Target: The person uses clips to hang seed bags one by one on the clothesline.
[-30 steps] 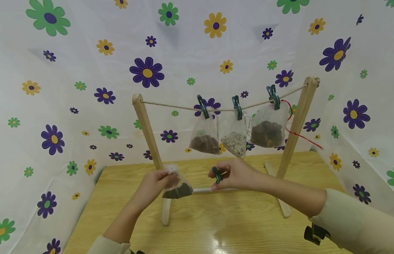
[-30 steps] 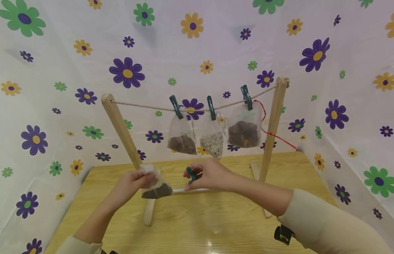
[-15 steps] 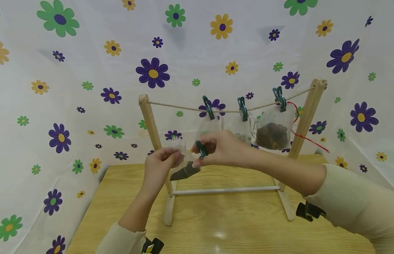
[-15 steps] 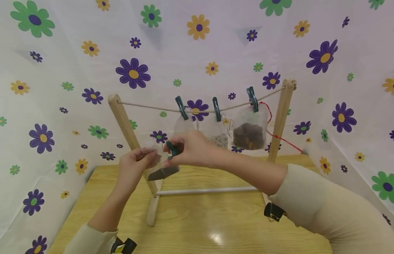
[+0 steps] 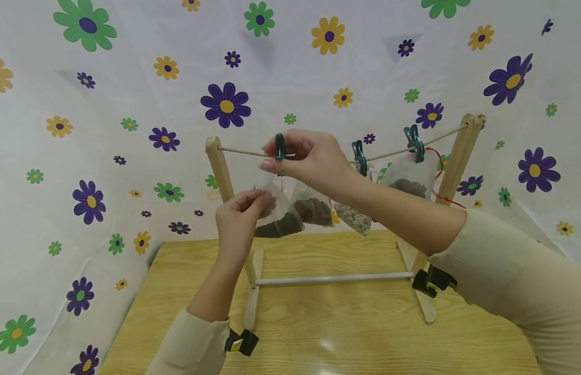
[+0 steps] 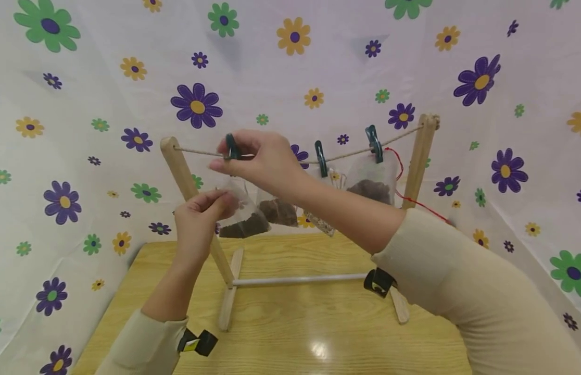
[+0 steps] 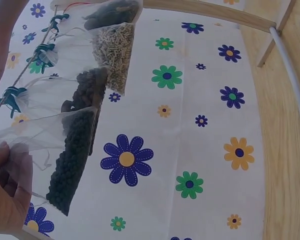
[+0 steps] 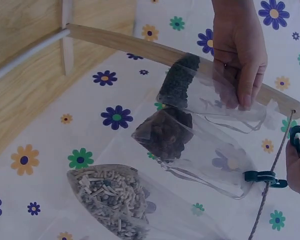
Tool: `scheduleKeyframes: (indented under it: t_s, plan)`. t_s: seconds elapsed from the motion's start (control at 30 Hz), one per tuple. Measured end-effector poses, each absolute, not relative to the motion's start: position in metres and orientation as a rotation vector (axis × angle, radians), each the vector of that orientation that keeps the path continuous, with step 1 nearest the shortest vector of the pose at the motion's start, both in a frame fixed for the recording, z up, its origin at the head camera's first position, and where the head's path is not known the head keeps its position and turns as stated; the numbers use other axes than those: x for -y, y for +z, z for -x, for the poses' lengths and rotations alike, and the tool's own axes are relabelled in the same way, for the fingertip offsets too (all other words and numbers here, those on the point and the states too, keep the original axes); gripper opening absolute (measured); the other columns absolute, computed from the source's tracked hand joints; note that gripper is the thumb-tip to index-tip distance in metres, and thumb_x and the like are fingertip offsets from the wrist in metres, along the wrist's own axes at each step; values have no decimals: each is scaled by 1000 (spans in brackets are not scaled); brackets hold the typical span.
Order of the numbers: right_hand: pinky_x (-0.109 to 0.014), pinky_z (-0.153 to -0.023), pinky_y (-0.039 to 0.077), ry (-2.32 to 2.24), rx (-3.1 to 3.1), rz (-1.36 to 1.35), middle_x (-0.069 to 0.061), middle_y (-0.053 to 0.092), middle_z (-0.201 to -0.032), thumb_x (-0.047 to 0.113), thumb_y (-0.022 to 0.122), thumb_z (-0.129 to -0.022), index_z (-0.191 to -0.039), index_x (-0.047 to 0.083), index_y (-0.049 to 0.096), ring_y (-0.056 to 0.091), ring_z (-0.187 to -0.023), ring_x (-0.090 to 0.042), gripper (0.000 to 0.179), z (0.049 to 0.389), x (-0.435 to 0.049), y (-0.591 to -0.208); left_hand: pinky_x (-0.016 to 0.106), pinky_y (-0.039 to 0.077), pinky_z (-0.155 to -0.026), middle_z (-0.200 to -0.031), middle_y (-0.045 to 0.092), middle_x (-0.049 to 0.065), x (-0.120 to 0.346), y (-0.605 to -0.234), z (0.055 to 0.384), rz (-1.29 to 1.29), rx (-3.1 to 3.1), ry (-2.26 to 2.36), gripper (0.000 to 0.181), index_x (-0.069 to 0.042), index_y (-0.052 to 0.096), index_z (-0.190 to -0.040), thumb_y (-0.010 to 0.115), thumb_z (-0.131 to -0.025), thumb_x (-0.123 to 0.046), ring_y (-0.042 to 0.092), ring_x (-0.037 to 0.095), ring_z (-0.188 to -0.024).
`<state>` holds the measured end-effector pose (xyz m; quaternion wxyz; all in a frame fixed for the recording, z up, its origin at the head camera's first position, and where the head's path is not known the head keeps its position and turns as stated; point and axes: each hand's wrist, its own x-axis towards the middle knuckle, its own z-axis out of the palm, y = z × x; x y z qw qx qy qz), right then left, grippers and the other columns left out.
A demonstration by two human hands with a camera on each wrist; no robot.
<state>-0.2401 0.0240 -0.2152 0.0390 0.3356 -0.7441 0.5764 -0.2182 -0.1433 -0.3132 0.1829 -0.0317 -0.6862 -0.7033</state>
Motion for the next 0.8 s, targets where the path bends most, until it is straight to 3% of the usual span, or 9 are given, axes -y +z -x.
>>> scheduleKeyframes:
  t_s: [0.17,0.4,0.8]
  plan:
    - [-27,-79,50,2019,2183,-876,-9,70,-101,9,69,-86,-99,1,69,65,-94,-16,16,249,-14,-207,28,56,-73,-77,70,-4,142,-307,224,90,1884,-1992,20,6,68,-96,69,-87,-12,69,10,-72]
    - [-25,-90,50,2355,2066,-687,-12,67,-113,2,67,-86,-88,-4,68,63,-106,-17,7,261,-2,-194,24,55,-70,-77,70,-5,142,-299,230,87,1848,-1953,21,4,70,-98,69,-88,-15,69,10,-73]
    - [-27,-91,49,2303,2277,-529,-7,67,-112,5,70,-84,-102,-4,71,61,-103,-16,20,269,5,-190,23,55,-74,-82,71,-9,137,-296,236,178,1744,-1915,24,7,68,-106,64,-90,-11,68,6,-78]
